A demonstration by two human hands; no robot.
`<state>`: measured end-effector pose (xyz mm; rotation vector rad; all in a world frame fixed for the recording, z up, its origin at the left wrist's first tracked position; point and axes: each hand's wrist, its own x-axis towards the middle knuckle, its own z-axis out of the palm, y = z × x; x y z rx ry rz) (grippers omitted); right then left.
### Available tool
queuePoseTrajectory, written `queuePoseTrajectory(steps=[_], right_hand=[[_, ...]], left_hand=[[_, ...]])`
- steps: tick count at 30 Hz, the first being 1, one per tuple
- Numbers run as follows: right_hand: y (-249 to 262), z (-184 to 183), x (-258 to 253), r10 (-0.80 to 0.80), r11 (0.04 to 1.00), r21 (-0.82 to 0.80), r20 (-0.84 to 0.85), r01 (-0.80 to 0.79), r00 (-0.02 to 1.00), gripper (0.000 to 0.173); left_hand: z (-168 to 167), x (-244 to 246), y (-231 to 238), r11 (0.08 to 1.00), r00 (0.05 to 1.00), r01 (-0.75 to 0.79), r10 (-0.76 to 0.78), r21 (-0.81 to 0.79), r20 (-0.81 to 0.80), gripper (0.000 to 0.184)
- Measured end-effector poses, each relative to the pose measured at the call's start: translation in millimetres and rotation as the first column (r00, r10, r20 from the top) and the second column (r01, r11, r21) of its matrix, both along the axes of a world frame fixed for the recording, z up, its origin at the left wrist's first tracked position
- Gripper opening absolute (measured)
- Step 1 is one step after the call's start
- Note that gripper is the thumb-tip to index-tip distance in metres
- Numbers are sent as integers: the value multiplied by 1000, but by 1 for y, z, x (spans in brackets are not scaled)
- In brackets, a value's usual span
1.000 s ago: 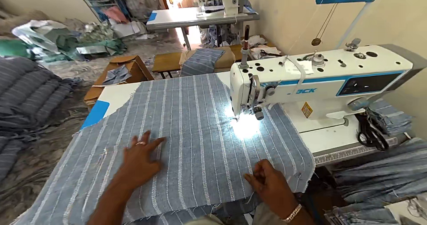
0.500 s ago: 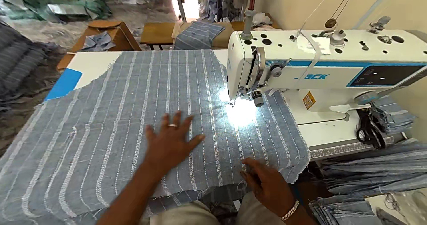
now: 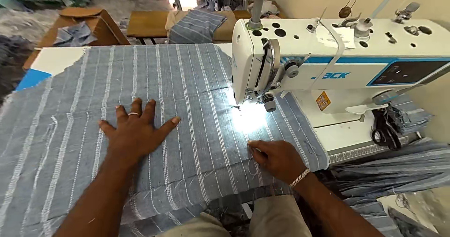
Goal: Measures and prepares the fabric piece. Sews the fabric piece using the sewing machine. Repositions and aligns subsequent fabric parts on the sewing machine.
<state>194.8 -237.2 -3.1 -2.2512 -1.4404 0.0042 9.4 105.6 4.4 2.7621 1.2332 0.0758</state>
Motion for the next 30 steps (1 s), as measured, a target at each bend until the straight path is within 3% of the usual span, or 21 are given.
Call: queuePoseTrajectory(steps=[9,12,14,15,18,20,23,24,27,28,30], right_hand=[[39,20,34,31,999,-25,-78,-33,996,22],[40,34,41,16,1000,26,-70,-14,997,26],[46,32,52,-23,993,110,-88,33,996,28],[49,31,57,-30,991,123,-129,46,991,29],[60,31,62,58,997,58,-262,-45,963,28],[64,29,62,134,988,-36,-245,-147,960,26],[61,30,67,186,960,-160,-250,-230,950,32],[60,33,70,190,948,-202,-264,-247,946,37],[62,43,75,200,914,-293,-278,-281,940,44],[64,42,78,213,903,-312,-271,-295,939,45],[68,41,82,239,885,-341,-250,-317,938,47]], left_hand=[[4,46,51,1000,999,10,-10,12,34,119],[15,50,39,987,976,100,-121,124,179,88],[21,59,1,972,948,186,-217,146,231,55],[21,65,-30,960,940,246,-269,132,209,50],[6,70,-160,867,859,499,-496,13,130,59],[-5,58,-234,714,715,694,-669,-93,202,61],[18,48,-244,455,556,813,-791,-364,254,50],[25,47,-232,461,576,807,-752,-369,321,43],[39,57,-181,685,706,691,-570,-232,420,26],[39,65,-164,749,752,629,-520,-207,406,26],[33,80,-136,795,810,568,-494,-215,316,37]])
